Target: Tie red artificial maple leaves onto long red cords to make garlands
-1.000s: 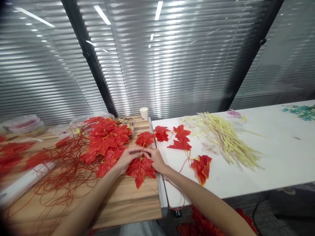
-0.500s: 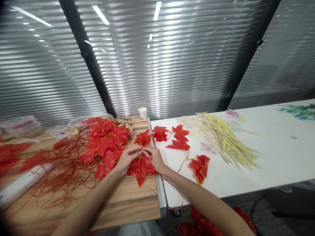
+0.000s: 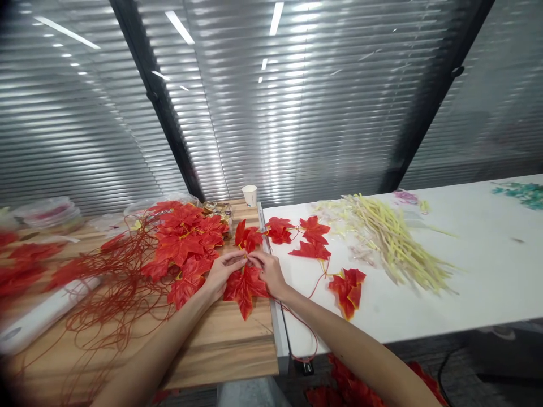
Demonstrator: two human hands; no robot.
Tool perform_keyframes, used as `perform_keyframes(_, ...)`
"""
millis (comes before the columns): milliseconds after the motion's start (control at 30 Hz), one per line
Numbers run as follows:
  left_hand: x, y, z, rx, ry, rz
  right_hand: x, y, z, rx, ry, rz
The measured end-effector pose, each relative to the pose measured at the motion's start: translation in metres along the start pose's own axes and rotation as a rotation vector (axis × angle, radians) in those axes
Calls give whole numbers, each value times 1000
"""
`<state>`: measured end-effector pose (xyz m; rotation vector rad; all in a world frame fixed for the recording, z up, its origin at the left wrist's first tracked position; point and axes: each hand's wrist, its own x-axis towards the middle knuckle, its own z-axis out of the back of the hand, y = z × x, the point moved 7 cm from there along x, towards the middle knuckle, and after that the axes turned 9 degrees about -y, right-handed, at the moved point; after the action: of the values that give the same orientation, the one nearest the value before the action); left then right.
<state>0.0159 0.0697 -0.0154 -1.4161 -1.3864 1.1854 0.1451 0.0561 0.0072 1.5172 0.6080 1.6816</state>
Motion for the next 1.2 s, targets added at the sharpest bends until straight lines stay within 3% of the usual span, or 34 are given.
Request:
perform_keyframes(300,2,-1,1,57,-3,-33,2,6,-2,-28,76,-11)
perform_keyframes(500,3,-12,1,285,11,-204,2,4,-3,-75,148,-3)
perform_keyframes(700,-4,-24,-6,423,38,-372,2,6,-2,-14,116,-56)
perform_keyframes(933,-8,-26,-5,351,5,-405,2,9,-2,87,112,-148)
perform_keyframes(1200,-3,-18,-2,259,-51,-300,4,5,0,92,77,-153)
